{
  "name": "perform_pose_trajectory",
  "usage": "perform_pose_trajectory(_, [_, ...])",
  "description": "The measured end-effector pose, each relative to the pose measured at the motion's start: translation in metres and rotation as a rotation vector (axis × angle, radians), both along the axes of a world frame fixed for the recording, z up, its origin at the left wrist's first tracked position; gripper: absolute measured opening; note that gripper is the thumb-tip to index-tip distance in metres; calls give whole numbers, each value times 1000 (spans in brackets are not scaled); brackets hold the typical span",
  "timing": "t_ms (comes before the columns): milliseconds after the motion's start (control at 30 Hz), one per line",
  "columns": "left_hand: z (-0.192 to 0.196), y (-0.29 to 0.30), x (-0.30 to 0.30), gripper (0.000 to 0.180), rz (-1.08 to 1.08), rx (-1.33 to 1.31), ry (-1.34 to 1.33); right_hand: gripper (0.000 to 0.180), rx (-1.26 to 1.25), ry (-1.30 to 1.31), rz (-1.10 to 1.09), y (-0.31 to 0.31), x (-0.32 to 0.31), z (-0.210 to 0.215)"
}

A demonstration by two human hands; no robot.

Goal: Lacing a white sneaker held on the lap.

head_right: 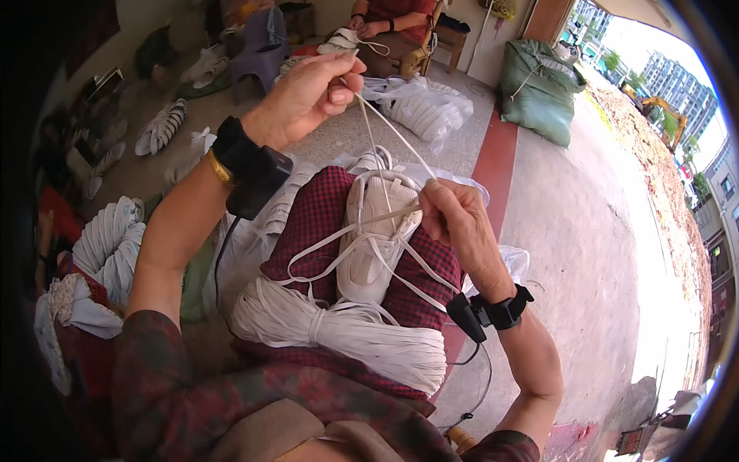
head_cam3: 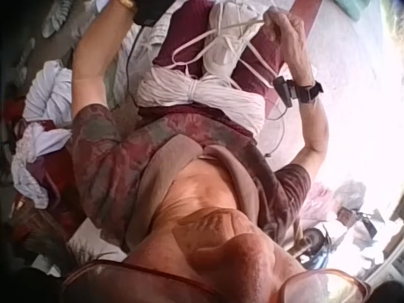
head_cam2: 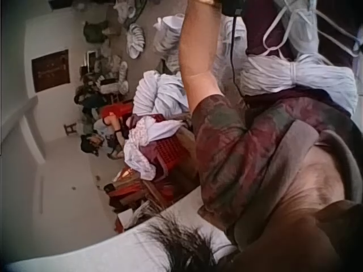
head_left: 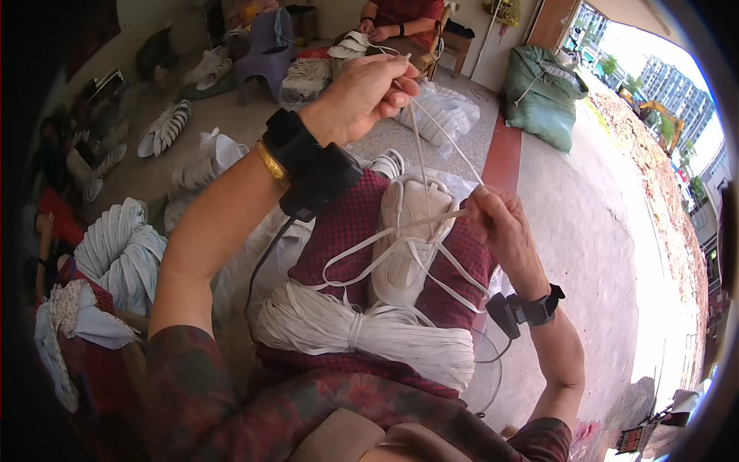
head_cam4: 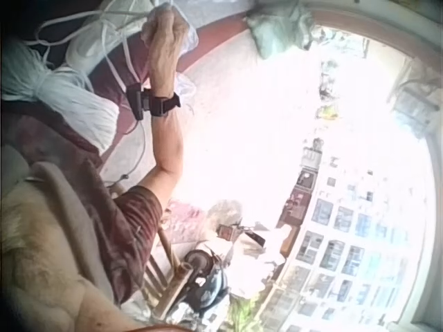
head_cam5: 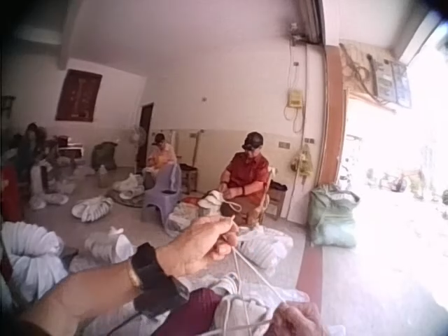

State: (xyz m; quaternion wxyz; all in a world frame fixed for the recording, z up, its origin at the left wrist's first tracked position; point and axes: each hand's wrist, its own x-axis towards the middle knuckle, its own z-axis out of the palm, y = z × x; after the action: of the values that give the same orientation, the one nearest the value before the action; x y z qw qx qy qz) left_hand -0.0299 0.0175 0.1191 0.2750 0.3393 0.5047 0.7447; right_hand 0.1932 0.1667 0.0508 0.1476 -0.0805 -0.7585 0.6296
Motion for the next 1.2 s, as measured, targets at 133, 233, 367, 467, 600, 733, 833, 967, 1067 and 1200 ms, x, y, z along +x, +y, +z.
perform_pose_trajectory(133, [-53, -90, -133, 20, 521, 23, -100, 29, -284, 231, -441, 115, 60, -28])
perform_pose_trajectory(233, [-83, -165, -213, 26, 971, -44, -125, 24, -424, 419, -663, 202, 121, -67])
perform_pose_trajectory(367, [-116, -171, -196, 35, 810, -201, -92, 36, -219, 103, -659, 207, 136, -91])
perform_pose_trajectory(467, [-115, -120, -95, 40, 737, -321, 425, 41, 464, -537, -526, 167, 112, -86])
perform_pose_trajectory(600, [-112, -83, 14, 23, 110, -511, 755, 30, 733, -47, -443, 87, 52, -64])
perform_pose_trajectory(733, [-111, -60, 58, 54, 46, -414, 1029, 28, 1004, 122, -26, 16, 17, -42])
perform_pose_trajectory(833, [-120, -50, 61, 66, 109, -445, 1224, 30, 1057, 214, 12, 12, 11, -50])
perform_pose_trajectory(967, [-124, -50, 63, 70, 132, -469, 1224, 38, 544, 103, -163, 22, 20, -25])
perform_pose_trajectory(1067, [-124, -46, 66, 70, 98, -445, 1196, 30, 568, 43, -311, 60, 26, -37])
perform_pose_trajectory(1200, [-125, -48, 56, 70, 48, -367, 1210, 21, 878, 138, -144, 40, 26, -50])
